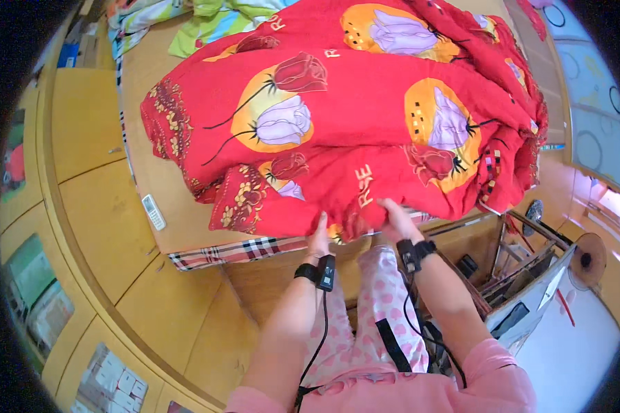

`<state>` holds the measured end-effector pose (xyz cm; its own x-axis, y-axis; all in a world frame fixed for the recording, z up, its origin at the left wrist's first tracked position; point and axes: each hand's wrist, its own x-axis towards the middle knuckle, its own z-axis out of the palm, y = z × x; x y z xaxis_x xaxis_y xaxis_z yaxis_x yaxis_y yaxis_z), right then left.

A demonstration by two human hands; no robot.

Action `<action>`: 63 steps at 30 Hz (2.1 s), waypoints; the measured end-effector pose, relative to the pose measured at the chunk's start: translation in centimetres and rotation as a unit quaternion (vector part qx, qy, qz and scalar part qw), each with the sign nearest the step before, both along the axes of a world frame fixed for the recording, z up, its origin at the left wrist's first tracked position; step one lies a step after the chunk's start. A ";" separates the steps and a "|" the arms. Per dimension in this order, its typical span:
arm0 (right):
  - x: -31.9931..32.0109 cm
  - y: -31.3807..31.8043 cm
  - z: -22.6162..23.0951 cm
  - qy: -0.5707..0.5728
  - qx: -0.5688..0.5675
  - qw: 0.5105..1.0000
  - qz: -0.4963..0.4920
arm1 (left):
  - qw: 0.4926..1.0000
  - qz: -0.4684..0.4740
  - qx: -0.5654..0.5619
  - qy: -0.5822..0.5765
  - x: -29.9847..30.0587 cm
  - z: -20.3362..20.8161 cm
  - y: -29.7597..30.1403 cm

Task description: Folding a red floral blanket on a bed and briefly organizing items on a desk.

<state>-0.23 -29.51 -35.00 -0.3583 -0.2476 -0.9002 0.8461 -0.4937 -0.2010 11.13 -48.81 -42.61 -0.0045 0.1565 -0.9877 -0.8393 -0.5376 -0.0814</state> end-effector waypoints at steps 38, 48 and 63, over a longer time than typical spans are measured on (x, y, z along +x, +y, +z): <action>-7.9 26.6 22.0 0.193 -0.051 0.969 -0.148 | 0.867 0.222 -0.177 0.410 -8.5 27.7 8.7; 2.5 17.4 34.4 0.370 0.027 0.918 0.143 | 0.911 0.085 0.175 0.364 -8.7 35.8 21.0; 12.3 20.1 24.4 0.031 -0.284 0.926 -0.245 | 0.896 0.082 0.205 0.385 -0.2 42.5 18.0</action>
<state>12.09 -9.43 -10.56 -0.5993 -0.4701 -0.6480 0.4887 -0.8559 0.1689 10.89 -30.78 -0.13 -0.7166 0.4400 -0.5412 -0.6434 -0.7166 0.2694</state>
